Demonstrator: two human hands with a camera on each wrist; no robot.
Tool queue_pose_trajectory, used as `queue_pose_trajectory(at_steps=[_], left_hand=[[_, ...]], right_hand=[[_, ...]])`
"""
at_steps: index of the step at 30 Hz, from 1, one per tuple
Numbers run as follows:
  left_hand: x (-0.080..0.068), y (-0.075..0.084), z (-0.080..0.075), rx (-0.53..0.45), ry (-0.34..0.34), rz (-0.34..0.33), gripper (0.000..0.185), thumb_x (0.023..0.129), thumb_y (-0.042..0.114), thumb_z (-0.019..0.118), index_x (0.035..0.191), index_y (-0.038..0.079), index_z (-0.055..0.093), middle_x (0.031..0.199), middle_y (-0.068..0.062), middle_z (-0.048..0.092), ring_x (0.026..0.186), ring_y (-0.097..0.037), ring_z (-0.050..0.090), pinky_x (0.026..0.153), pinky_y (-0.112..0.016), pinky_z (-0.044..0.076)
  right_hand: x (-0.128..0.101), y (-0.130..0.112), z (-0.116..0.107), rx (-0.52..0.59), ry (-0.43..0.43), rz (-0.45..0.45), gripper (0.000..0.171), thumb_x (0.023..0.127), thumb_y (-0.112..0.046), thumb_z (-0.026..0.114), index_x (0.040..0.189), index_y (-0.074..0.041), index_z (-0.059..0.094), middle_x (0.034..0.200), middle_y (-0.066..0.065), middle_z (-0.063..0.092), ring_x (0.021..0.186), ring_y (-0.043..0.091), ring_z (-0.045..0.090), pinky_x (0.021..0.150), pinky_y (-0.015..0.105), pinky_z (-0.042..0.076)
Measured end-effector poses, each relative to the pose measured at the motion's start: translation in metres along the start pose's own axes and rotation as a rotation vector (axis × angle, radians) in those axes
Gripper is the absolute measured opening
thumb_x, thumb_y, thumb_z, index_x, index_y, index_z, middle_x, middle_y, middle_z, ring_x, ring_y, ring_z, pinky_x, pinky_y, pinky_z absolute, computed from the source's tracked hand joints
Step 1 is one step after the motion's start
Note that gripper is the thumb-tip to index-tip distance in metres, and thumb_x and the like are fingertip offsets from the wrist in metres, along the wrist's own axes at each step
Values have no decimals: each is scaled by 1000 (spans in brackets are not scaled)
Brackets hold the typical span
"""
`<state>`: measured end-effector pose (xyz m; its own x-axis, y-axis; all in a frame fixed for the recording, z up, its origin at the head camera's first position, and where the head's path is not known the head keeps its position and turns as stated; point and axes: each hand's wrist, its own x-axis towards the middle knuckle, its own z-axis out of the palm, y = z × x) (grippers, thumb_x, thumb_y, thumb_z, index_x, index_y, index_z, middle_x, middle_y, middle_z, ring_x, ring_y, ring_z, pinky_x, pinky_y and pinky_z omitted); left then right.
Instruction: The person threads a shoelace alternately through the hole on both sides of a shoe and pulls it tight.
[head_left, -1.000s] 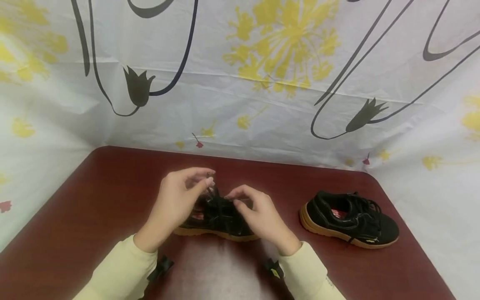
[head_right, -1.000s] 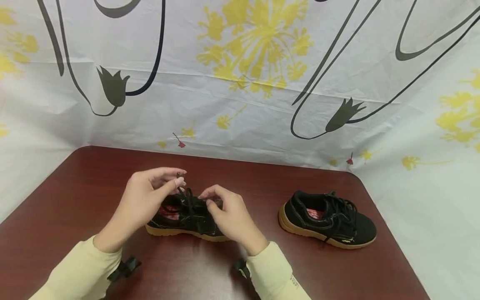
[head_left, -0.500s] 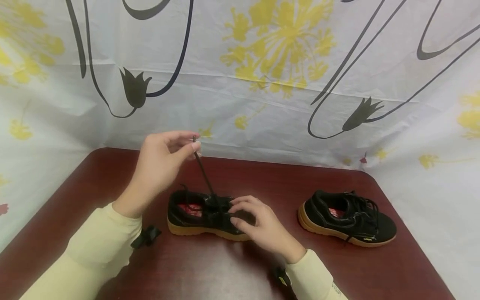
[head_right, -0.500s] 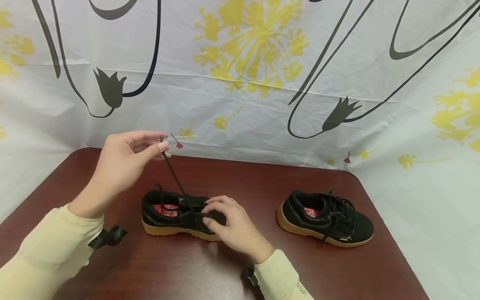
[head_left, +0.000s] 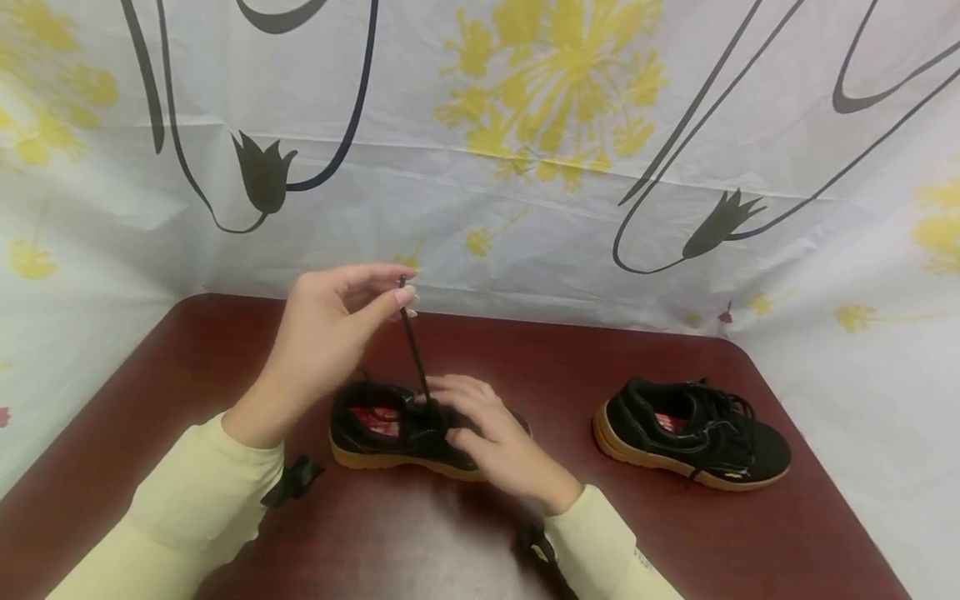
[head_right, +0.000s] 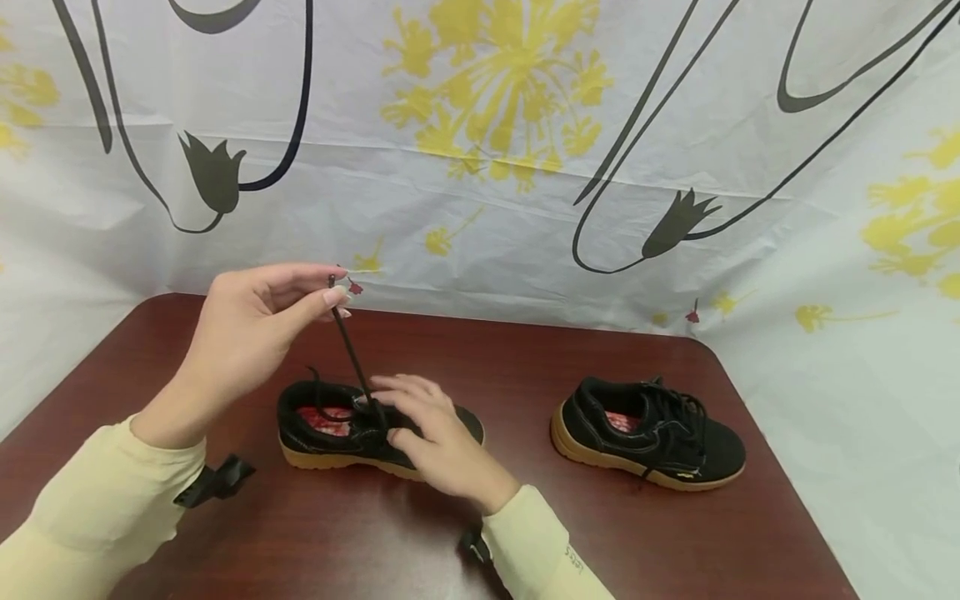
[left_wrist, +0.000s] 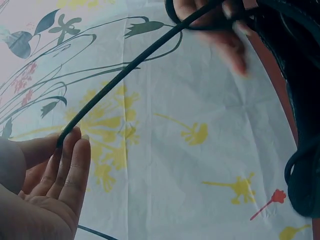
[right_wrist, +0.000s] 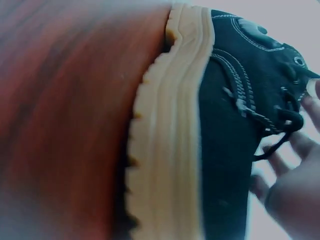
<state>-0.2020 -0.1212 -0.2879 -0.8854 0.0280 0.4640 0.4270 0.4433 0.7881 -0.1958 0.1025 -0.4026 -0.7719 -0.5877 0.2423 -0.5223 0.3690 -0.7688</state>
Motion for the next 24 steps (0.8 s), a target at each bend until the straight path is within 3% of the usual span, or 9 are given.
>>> queue_pose_trajectory(at_steps=[5,12,15,18,24], left_hand=[[-1,-2,1,-59,28,4,22,95,17,72,115,11,76,93,-9,79,76,-5,73,70,-16,56],[-4,-11,1,-168,107,-15,24,94,16,73,117,7,75,91,-12,77,76,-5,73,76,-20,60],[-8,-17,1,-205,143,-50,26,94,16,73,118,6,75,92,-7,78,77,-5,74,77,-21,60],[-10,-22,-1,-223,165,-103,29,94,18,73,119,5,74,92,3,78,77,-5,74,77,-21,60],[-8,-31,-4,-269,188,-204,32,93,19,75,119,1,73,86,13,75,74,-4,73,75,-22,60]], right_hand=[[2,8,3,180,-34,91,32,98,-2,47,122,-14,65,130,0,68,128,14,59,106,29,46],[1,18,5,221,60,109,6,102,-11,58,105,-9,63,115,9,74,109,16,69,98,28,53],[1,24,6,267,134,113,6,101,-10,60,103,-6,64,108,13,75,95,15,72,93,27,56],[1,25,5,287,174,139,11,102,-14,60,102,-7,68,101,11,76,92,13,72,95,25,54],[3,16,-3,388,184,181,22,103,-11,50,116,-8,67,114,12,73,112,18,67,105,35,47]])
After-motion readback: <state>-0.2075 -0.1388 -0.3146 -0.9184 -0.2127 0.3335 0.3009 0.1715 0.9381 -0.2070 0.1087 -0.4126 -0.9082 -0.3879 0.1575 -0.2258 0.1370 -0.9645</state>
